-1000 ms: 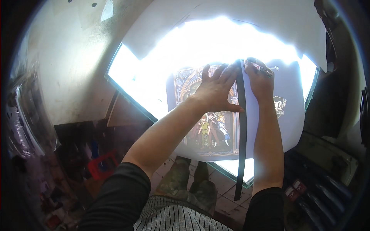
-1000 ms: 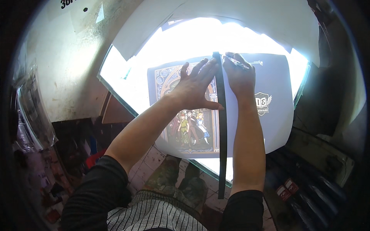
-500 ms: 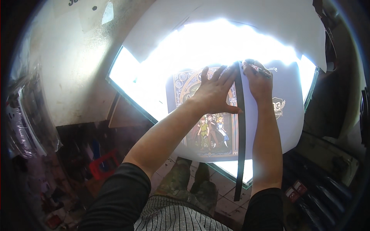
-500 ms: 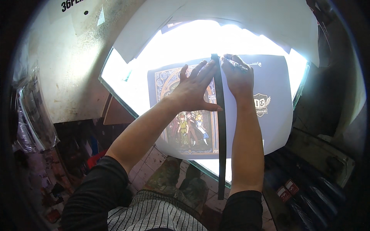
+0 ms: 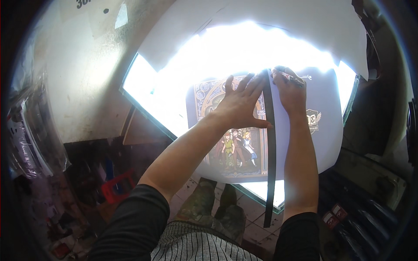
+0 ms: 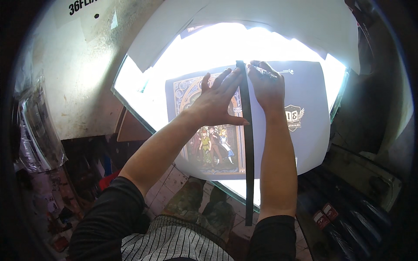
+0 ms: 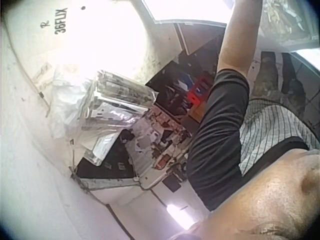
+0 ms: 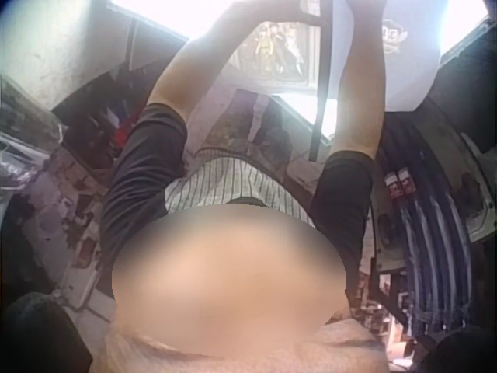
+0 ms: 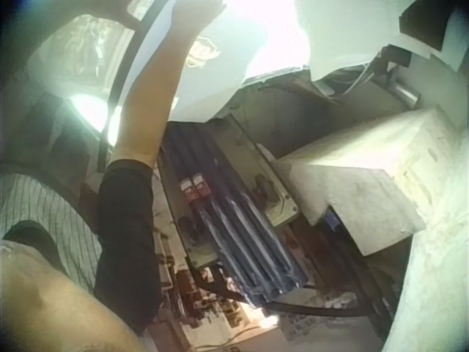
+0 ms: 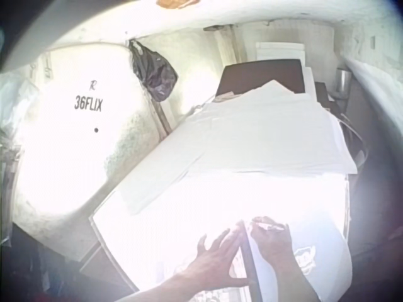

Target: The person applies a strip of black adhesive tape to the edge of a printed paper poster on a light table, using a pen-like tool to press it down.

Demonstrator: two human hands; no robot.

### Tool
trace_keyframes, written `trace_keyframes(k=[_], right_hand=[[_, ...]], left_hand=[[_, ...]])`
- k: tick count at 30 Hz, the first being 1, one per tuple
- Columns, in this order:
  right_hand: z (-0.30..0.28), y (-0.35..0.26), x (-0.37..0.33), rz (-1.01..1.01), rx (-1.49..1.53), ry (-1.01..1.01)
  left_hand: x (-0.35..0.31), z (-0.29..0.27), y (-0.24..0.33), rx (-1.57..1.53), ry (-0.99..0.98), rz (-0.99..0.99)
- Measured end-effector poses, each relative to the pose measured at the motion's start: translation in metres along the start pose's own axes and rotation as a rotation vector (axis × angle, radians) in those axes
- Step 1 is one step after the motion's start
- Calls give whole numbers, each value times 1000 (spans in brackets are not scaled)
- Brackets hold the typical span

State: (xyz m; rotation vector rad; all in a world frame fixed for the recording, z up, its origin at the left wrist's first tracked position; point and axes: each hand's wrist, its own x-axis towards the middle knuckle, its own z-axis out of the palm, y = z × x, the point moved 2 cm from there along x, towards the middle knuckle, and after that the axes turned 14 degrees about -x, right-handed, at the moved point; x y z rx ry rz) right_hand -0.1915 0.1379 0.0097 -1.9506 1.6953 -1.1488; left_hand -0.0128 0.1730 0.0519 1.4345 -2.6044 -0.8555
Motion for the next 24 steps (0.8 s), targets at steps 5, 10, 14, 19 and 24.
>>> trace_keyframes(k=[5,10,14,19,24], right_hand=[[0,-8,0,51,10,7],[-4,-6,1,-46,-92,-8],[-2,-4,2,-99,-140,12],[-3,2,0,-307,-485,33],[-1,-5,3,-54,-90,-5]], left_hand=[[0,-1,-1,0,3,5],[0,-1,1,23,1,7],[1,-3,0,8,-32,-21],[2,-1,1,-13,-36,-20],[1,-3,0,-10,-53,-45]])
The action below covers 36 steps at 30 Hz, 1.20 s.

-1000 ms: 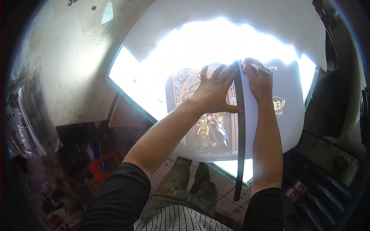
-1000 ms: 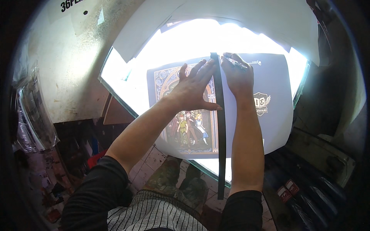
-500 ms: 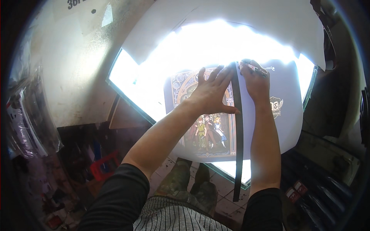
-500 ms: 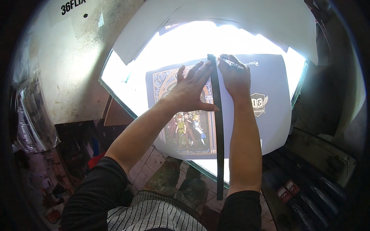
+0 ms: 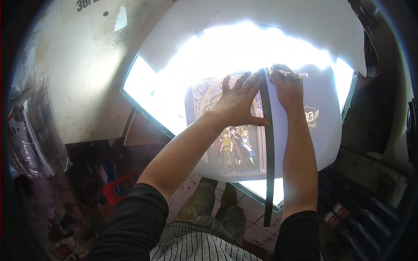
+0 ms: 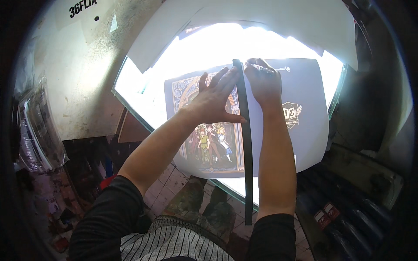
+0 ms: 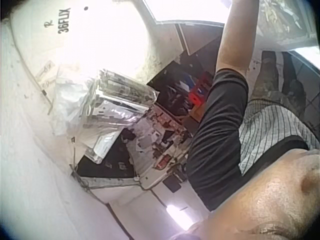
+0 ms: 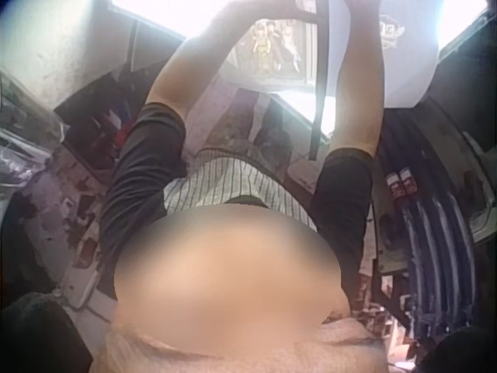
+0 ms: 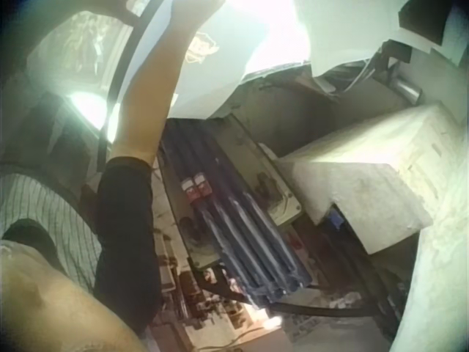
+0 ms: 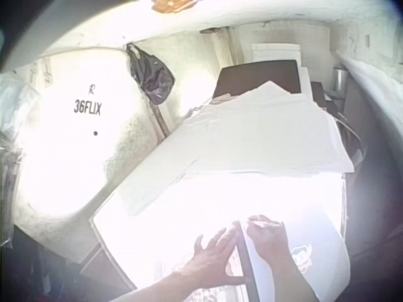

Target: The person applies a strip of black adhesive tape to the edge of a printed paper poster on a light table, using a pen-like tool to press it down.

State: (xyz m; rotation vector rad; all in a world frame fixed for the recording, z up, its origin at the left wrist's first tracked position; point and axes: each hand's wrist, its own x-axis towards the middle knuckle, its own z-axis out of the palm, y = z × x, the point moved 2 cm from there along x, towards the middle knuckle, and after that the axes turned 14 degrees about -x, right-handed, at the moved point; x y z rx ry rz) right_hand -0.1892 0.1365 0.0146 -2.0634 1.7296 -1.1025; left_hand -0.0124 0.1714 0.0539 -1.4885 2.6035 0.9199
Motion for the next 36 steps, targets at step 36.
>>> trace_keyframes(k=[36], right_hand=[[-120,-68,-217,437,127,-89]], left_hand=[[18,-15,36,112,-178,-148]])
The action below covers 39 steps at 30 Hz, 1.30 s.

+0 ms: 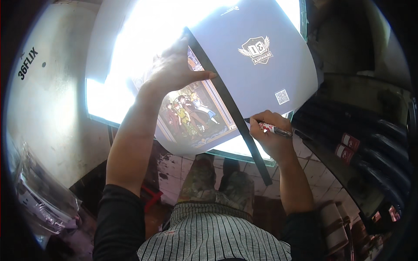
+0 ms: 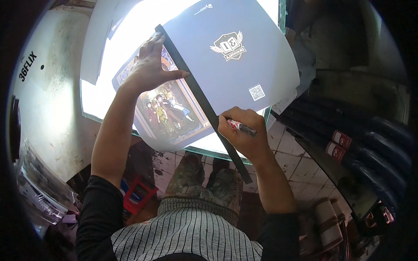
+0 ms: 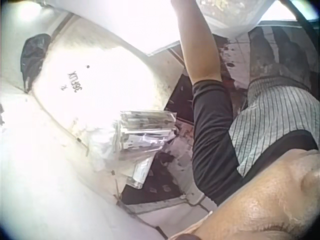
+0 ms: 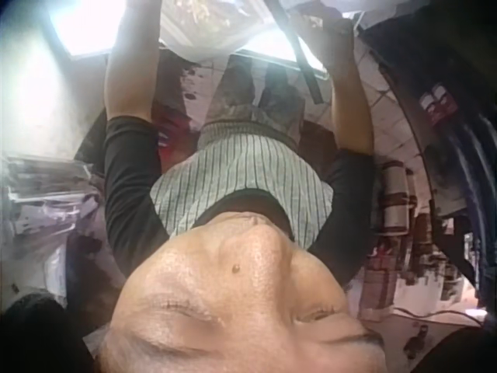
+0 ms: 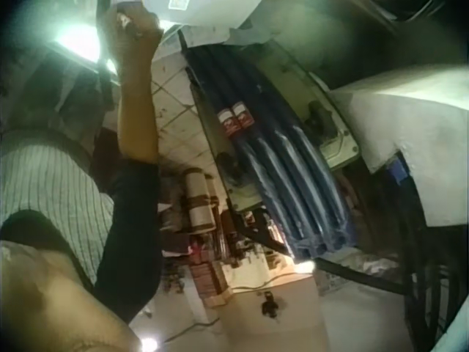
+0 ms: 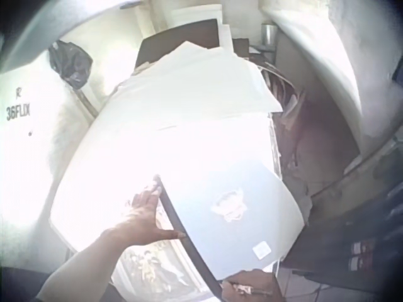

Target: The person applies a strip of black adhesive tape to the edge of a printed paper poster on a light table, using a pen-like tool to press it down.

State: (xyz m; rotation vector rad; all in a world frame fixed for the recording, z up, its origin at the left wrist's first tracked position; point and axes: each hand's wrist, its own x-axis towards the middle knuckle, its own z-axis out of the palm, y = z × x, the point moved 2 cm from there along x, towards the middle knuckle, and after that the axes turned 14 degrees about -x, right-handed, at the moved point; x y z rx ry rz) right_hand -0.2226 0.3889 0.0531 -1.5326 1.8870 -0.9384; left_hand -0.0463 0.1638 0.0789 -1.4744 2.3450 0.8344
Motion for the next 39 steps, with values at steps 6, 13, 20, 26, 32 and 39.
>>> trace_keyframes(k=[6,13,20,26,32,39], right_hand=[[-2,5,-23,3,21,15],[-1,8,-28,-89,-31,57],[2,8,-30,-83,-14,110],[-10,13,-53,-22,-81,55],[-11,23,-111,195,-116,158],[13,-9,-198,169,-363,225]], left_hand=[[-9,4,4,-11,298,180],[1,2,-4,-31,4,28],[0,2,-3,12,10,29],[0,-1,-2,-2,7,42],[0,7,-13,-14,63,85],[8,23,-42,61,336,373]])
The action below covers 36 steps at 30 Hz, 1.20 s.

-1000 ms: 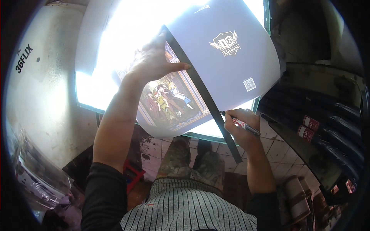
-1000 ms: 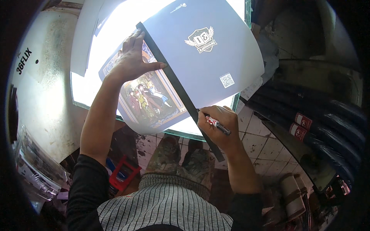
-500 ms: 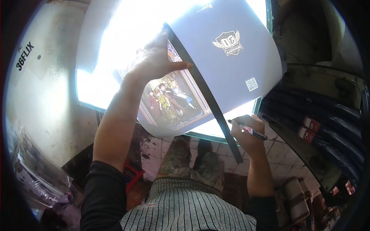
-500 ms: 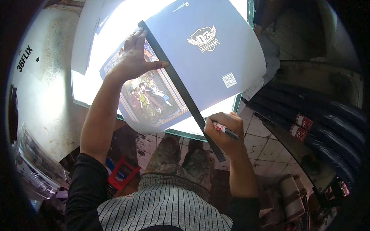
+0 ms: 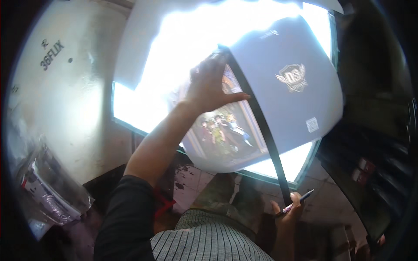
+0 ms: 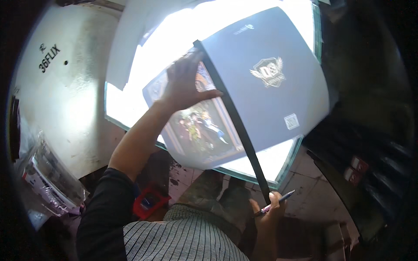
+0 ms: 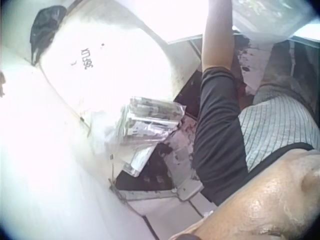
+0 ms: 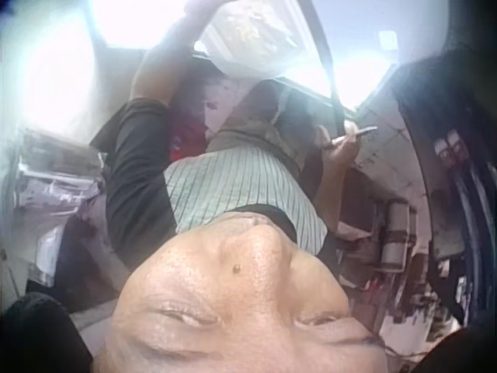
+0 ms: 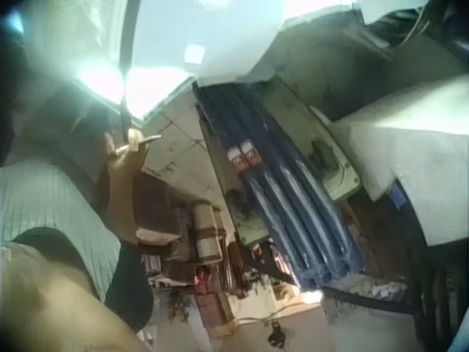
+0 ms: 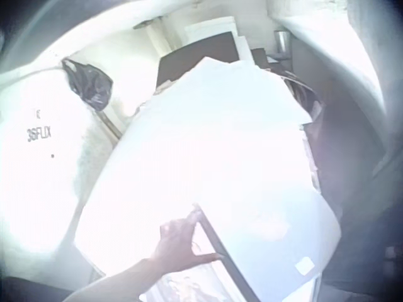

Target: The person applies a strip of black adhesive tape to the edge of a printed paper poster on a light table, using a pen-like tool to press it down.

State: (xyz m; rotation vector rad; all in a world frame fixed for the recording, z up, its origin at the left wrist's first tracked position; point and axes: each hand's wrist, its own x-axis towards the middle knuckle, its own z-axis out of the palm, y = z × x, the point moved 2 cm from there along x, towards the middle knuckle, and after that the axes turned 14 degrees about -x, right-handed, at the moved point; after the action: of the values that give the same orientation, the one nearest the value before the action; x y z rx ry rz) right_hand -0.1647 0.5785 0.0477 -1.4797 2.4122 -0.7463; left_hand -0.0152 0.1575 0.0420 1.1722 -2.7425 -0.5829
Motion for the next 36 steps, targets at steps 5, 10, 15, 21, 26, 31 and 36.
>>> trace_keyframes(k=[5,10,15,21,26,31,36], right_hand=[[19,-6,-4,61,-153,-101],[26,-11,-8,7,-140,61],[43,-26,-16,3,-328,105],[51,-30,-38,88,-241,3],[50,-27,-31,135,-281,-42],[47,-26,-23,166,-232,39],[50,-24,-19,101,-286,114]], left_hand=[[1,-11,-18,-7,-100,49],[-9,-8,-34,-100,49,164],[-7,-4,-37,-229,131,161],[-7,-9,-33,-121,94,144],[-6,-7,-37,-89,86,163],[-6,-6,-36,-152,93,162],[-6,-6,-36,-137,95,168]])
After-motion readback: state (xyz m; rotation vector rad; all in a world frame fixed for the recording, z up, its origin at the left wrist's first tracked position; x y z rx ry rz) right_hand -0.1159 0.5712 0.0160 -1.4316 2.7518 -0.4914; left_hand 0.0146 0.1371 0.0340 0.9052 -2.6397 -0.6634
